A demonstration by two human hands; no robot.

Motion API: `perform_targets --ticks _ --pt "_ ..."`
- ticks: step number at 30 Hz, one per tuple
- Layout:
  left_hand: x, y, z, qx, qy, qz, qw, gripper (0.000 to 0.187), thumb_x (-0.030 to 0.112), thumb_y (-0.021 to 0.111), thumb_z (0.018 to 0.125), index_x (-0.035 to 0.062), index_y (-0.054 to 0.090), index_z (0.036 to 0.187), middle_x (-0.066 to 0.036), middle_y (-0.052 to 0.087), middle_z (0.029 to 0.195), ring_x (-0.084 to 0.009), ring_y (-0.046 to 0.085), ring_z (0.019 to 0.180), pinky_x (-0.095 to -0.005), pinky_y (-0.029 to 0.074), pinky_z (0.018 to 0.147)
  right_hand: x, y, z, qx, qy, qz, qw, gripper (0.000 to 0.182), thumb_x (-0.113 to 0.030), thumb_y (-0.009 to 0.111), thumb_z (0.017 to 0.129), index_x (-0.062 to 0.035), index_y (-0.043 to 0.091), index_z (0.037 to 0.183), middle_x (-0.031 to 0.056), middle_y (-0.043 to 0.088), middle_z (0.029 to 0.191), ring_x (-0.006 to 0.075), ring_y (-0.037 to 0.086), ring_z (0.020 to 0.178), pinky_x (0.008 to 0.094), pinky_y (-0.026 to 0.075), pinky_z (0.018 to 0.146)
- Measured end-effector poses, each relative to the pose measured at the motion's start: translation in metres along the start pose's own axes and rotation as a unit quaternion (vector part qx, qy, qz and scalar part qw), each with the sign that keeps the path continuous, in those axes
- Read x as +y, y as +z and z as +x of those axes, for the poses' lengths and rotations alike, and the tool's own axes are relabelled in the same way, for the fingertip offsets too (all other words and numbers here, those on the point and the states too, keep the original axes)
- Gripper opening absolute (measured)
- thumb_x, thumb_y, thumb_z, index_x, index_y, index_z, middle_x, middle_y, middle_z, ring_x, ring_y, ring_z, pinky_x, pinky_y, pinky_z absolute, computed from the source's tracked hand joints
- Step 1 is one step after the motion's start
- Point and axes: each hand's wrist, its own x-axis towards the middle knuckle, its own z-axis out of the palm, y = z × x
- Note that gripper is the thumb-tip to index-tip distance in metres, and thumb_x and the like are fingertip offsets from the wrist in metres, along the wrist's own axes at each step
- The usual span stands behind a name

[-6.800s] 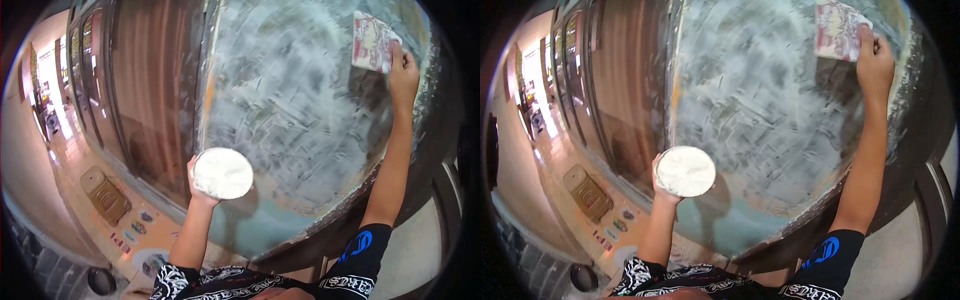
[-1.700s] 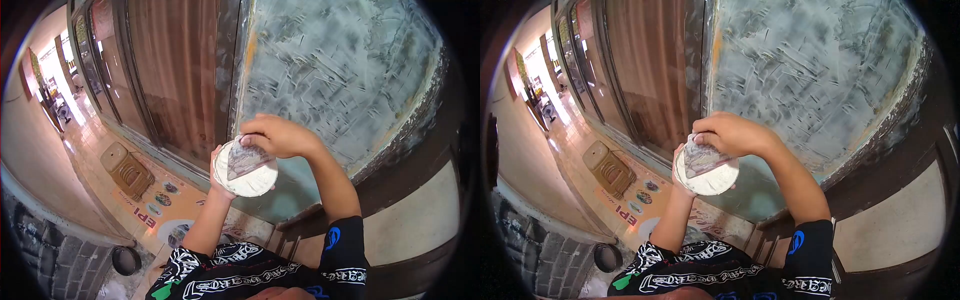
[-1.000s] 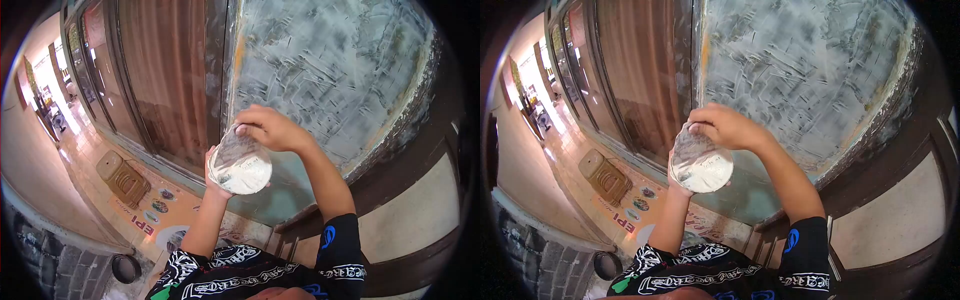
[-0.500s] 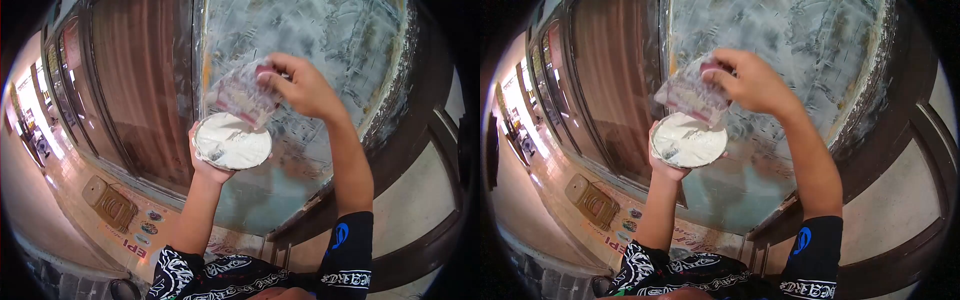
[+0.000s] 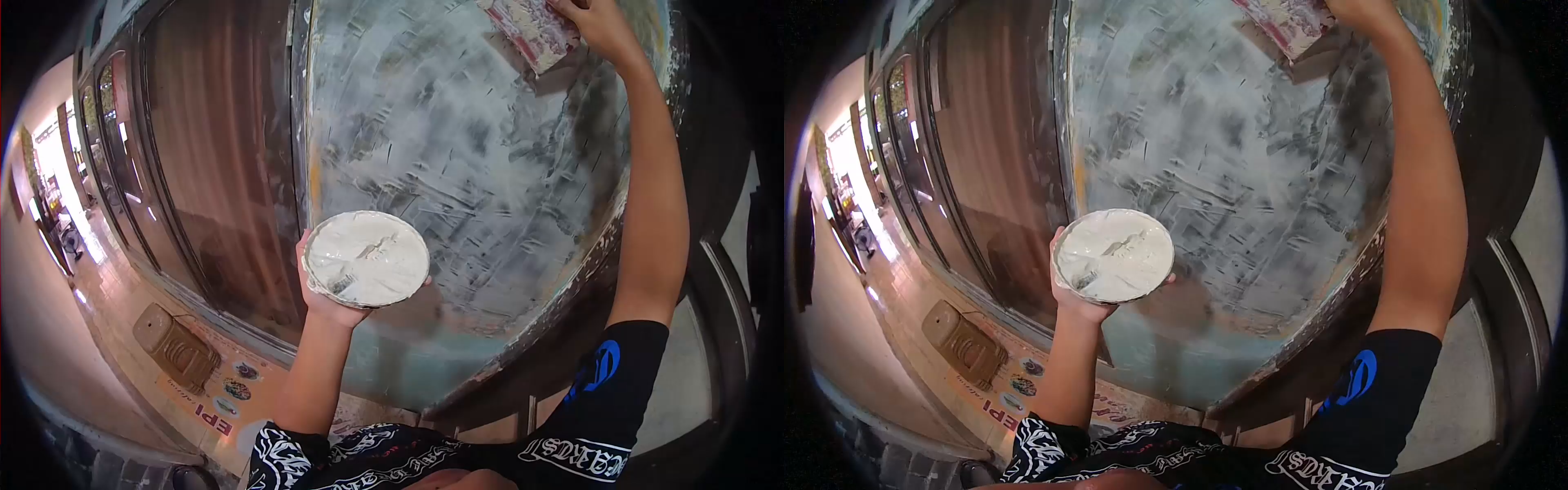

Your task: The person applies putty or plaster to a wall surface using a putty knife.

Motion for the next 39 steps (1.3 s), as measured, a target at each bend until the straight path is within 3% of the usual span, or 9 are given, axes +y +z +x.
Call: perform_targets --ticks 9,16,20,23,26,29,33,37,39 --pt "0.000 0.015 0.011 -0.009 0.016 -0.026 0.999 0.078 0.065 0.034 0.094 0.0045 0.051 0.141 -0.021 0.052 0.143 -0.0460 0.052 0.126 -0.0597 0.042 0.105 0.001 -0.004 0.038 0.085 0.041 -0.078 0.993 0.026 -0.023 0.068 0.089 0.0020 0.073 0.083 0.0110 0.066 0.063 0.0171 0.060 0.054 0.0360 0.048 0.056" --pt "0.000 0.004 0.019 0.011 0.024 0.014 1.000 0.079 0.066 0.036 0.094 0.0040 0.049 0.142 -0.021 0.050 0.145 -0.0459 0.050 0.128 -0.0611 0.041 0.105 0.012 -0.003 0.047 0.121 -0.129 -0.216 0.960 0.027 -0.024 0.068 0.089 0.0020 0.074 0.091 0.0129 0.067 0.065 0.0225 0.068 0.061 0.0364 0.051 0.059" --pt "-0.001 0.001 0.020 -0.001 0.015 0.010 1.000 0.079 0.066 0.036 0.093 0.0057 0.049 0.143 -0.020 0.049 0.146 -0.0462 0.048 0.130 -0.0656 0.038 0.105 -0.003 0.004 0.028 0.019 -0.003 -0.088 0.996 0.026 -0.021 0.067 0.090 0.0042 0.073 0.088 0.0112 0.065 0.063 0.0185 0.063 0.055 0.0341 0.049 0.053" --pt "0.000 -0.002 0.023 -0.007 0.008 -0.003 1.000 0.078 0.067 0.036 0.093 0.0081 0.049 0.143 -0.020 0.049 0.145 -0.0471 0.048 0.129 -0.0696 0.036 0.104 0.025 0.005 0.044 0.110 -0.166 -0.274 0.941 0.028 -0.024 0.069 0.088 0.0033 0.073 0.086 0.0114 0.067 0.066 0.0173 0.062 0.057 0.0358 0.050 0.057" --pt "0.001 0.001 0.024 0.028 0.012 0.004 1.000 0.077 0.067 0.037 0.092 0.0080 0.051 0.141 -0.019 0.051 0.144 -0.0470 0.049 0.128 -0.0680 0.038 0.104 0.001 -0.022 0.047 0.117 0.035 -0.167 0.978 0.029 -0.025 0.069 0.087 0.0036 0.074 0.091 0.0134 0.070 0.070 0.0180 0.064 0.064 0.0357 0.051 0.063" --pt "0.005 -0.008 0.023 0.023 0.020 -0.011 0.999 0.074 0.062 0.041 0.094 0.0065 0.048 0.143 -0.022 0.046 0.149 -0.0495 0.045 0.131 -0.0702 0.033 0.107 -0.010 -0.010 0.027 0.056 0.047 -0.068 0.995 0.030 -0.025 0.070 0.086 0.0035 0.074 0.093 0.0146 0.072 0.074 0.0180 0.065 0.068 0.0354 0.052 0.068" --pt "0.005 -0.010 0.026 0.037 0.018 -0.027 0.999 0.074 0.062 0.041 0.094 0.0067 0.049 0.143 -0.021 0.046 0.148 -0.0495 0.046 0.130 -0.0704 0.033 0.106 0.014 0.020 0.027 0.073 -0.141 -0.227 0.961 0.031 -0.028 0.069 0.087 0.0023 0.074 0.093 0.0173 0.072 0.079 0.0228 0.069 0.072 0.0354 0.053 0.068" --pt "0.007 -0.008 0.022 0.059 0.035 0.013 0.998 0.077 0.064 0.037 0.093 0.0051 0.052 0.140 -0.019 0.052 0.143 -0.0453 0.052 0.126 -0.0628 0.040 0.106 0.006 -0.034 0.039 0.169 0.015 -0.195 0.966 0.029 -0.026 0.069 0.089 0.0014 0.074 0.082 0.0148 0.071 0.072 0.0214 0.066 0.063 0.0369 0.050 0.060" --pt "0.009 -0.009 0.019 0.017 0.015 0.013 1.000 0.076 0.064 0.037 0.093 0.0052 0.052 0.140 -0.019 0.052 0.143 -0.0448 0.052 0.126 -0.0622 0.040 0.106 0.028 -0.040 0.038 0.087 -0.027 -0.153 0.984 0.029 -0.028 0.068 0.092 0.0013 0.072 0.091 0.0069 0.069 0.079 0.0150 0.063 0.070 0.0314 0.049 0.066"
